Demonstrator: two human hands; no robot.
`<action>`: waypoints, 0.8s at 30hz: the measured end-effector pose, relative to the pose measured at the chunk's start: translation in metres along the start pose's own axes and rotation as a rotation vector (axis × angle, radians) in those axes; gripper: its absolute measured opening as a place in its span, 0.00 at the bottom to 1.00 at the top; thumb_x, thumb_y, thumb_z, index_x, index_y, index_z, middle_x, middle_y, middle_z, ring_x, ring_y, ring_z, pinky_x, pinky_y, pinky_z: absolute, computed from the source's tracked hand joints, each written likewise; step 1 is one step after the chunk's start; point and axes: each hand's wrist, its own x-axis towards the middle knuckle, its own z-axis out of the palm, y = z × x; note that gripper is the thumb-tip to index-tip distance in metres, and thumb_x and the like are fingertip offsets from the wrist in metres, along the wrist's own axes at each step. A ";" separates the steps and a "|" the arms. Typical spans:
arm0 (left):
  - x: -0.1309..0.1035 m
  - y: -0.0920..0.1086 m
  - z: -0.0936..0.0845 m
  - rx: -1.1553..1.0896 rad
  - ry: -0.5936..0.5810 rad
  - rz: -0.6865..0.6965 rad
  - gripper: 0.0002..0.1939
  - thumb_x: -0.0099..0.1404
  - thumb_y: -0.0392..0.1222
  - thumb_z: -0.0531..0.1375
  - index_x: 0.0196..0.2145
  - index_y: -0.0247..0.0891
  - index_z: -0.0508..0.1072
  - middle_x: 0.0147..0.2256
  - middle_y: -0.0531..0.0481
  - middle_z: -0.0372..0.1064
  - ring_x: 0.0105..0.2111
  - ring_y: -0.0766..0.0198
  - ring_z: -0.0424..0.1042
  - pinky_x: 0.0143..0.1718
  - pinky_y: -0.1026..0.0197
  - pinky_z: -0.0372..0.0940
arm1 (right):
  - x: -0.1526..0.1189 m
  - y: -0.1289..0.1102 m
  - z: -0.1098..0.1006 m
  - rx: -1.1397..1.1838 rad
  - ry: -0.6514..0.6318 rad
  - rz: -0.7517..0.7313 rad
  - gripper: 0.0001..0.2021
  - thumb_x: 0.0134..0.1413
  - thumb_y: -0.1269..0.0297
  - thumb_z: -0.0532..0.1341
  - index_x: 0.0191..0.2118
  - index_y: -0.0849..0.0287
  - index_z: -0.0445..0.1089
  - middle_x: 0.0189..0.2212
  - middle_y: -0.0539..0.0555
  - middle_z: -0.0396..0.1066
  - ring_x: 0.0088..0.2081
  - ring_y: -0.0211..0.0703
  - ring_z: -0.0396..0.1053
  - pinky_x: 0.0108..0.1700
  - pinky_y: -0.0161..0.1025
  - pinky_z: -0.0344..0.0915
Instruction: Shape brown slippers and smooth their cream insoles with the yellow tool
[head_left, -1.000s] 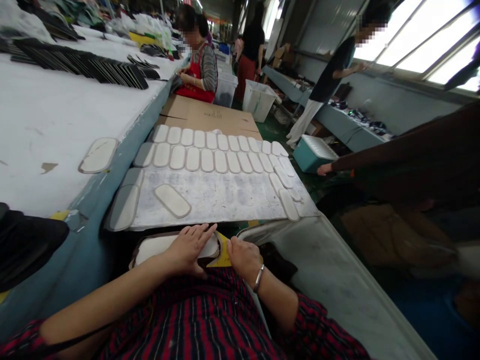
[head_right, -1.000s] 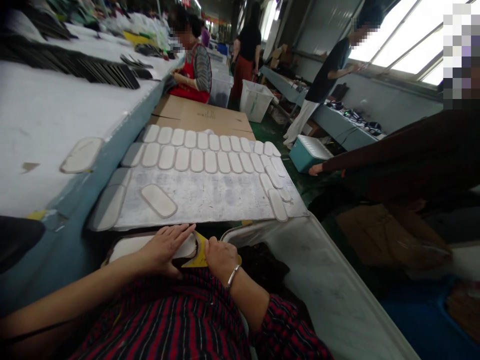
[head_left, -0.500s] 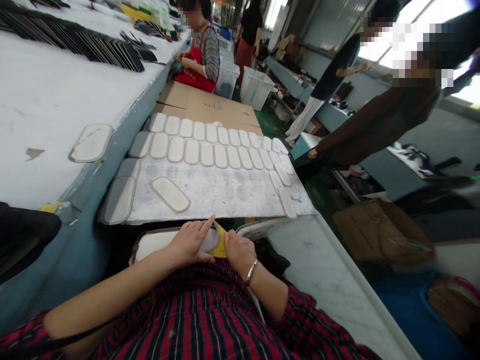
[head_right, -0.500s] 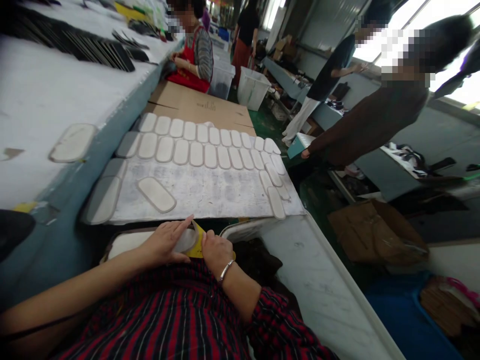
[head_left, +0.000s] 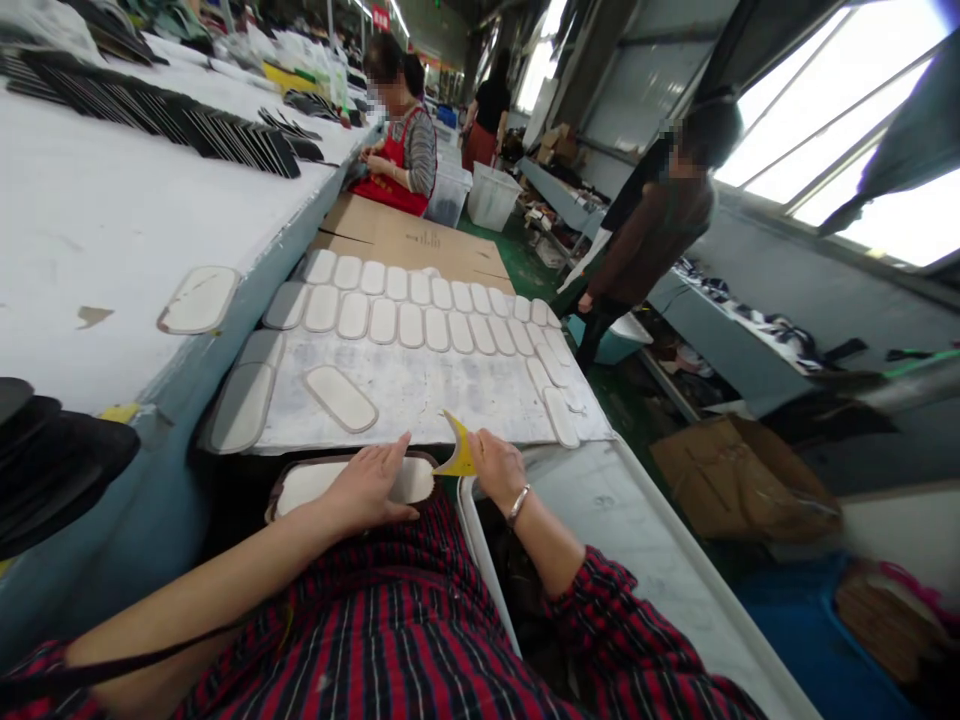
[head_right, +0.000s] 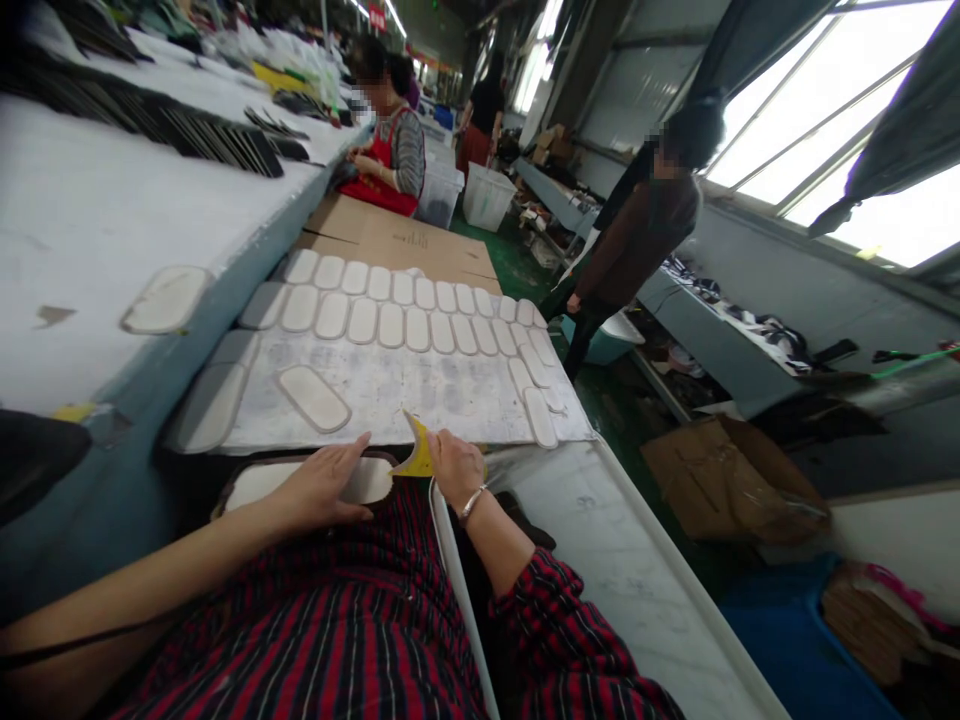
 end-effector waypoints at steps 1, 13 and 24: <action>0.001 0.003 0.002 0.011 0.010 -0.028 0.55 0.48 0.62 0.61 0.62 0.24 0.44 0.57 0.32 0.54 0.56 0.47 0.55 0.57 0.52 0.47 | -0.006 0.005 0.003 0.019 -0.009 0.034 0.23 0.66 0.55 0.38 0.35 0.58 0.66 0.30 0.54 0.72 0.32 0.39 0.69 0.32 0.34 0.55; 0.016 0.003 0.013 0.029 -0.074 0.076 0.46 0.51 0.64 0.58 0.61 0.34 0.53 0.61 0.40 0.47 0.61 0.48 0.47 0.60 0.46 0.39 | -0.020 0.000 0.014 -0.015 -0.158 0.010 0.26 0.65 0.53 0.39 0.31 0.59 0.70 0.29 0.57 0.74 0.32 0.44 0.71 0.33 0.36 0.58; -0.001 -0.008 -0.002 0.010 -0.160 0.074 0.55 0.42 0.52 0.67 0.61 0.27 0.49 0.62 0.34 0.40 0.61 0.47 0.44 0.61 0.45 0.37 | -0.038 -0.032 0.011 -0.027 -0.215 -0.045 0.21 0.65 0.61 0.40 0.33 0.60 0.67 0.27 0.58 0.73 0.30 0.44 0.72 0.29 0.35 0.58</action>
